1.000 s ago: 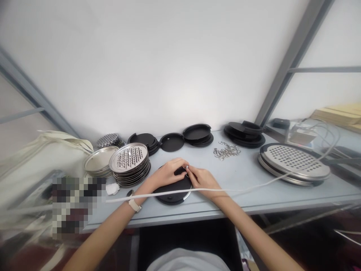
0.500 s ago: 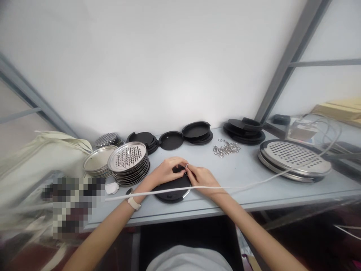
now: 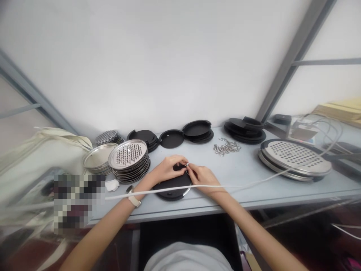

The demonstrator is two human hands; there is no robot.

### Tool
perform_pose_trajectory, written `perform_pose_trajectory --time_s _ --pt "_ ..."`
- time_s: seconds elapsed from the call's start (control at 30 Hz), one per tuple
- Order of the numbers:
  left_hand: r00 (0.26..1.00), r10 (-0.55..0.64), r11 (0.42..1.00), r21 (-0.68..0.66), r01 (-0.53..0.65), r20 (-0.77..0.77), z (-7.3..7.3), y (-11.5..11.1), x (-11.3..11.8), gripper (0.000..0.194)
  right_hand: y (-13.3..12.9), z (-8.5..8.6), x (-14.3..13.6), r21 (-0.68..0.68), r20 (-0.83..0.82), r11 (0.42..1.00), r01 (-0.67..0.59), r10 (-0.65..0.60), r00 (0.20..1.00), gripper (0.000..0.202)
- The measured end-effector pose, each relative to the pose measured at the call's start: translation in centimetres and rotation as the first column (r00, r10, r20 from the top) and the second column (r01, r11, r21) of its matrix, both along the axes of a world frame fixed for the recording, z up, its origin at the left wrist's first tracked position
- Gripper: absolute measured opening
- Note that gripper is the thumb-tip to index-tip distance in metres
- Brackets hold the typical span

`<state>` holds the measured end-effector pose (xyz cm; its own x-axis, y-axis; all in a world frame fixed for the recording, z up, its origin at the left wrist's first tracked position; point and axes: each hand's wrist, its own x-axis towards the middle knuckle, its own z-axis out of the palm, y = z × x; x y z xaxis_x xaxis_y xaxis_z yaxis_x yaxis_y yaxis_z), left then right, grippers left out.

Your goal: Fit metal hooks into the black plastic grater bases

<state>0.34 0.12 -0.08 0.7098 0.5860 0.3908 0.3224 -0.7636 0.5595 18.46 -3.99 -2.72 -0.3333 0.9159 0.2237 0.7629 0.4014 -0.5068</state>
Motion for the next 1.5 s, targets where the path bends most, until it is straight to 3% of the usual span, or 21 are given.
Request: perform_pose_trajectory --time_s 0.6,0.8,1.27,1.5 --pt "1.0 0.006 0.999 0.036 -0.005 -0.017 0.04 -0.18 -0.12 0.02 -0.06 0.03 0.29 -0.024 -0.014 1.0 -0.008 0.008 1.0 0.031" --pt "0.994 0.03 0.989 0.144 -0.015 -0.102 0.3 -0.6 -0.04 0.027 -0.16 -0.22 0.61 -0.003 -0.036 1.0 -0.002 0.002 0.999 0.031" --pt "0.952 0.146 0.926 0.375 -0.036 -0.269 0.7 -0.81 0.14 0.015 -0.16 -0.35 0.53 -0.002 -0.105 1.0 -0.028 0.028 0.994 0.026" --pt "0.933 0.19 0.884 0.467 -0.026 -0.307 0.78 -0.91 0.11 0.02 -0.35 -0.3 0.43 -0.027 -0.112 1.0 -0.007 0.004 0.994 0.026"
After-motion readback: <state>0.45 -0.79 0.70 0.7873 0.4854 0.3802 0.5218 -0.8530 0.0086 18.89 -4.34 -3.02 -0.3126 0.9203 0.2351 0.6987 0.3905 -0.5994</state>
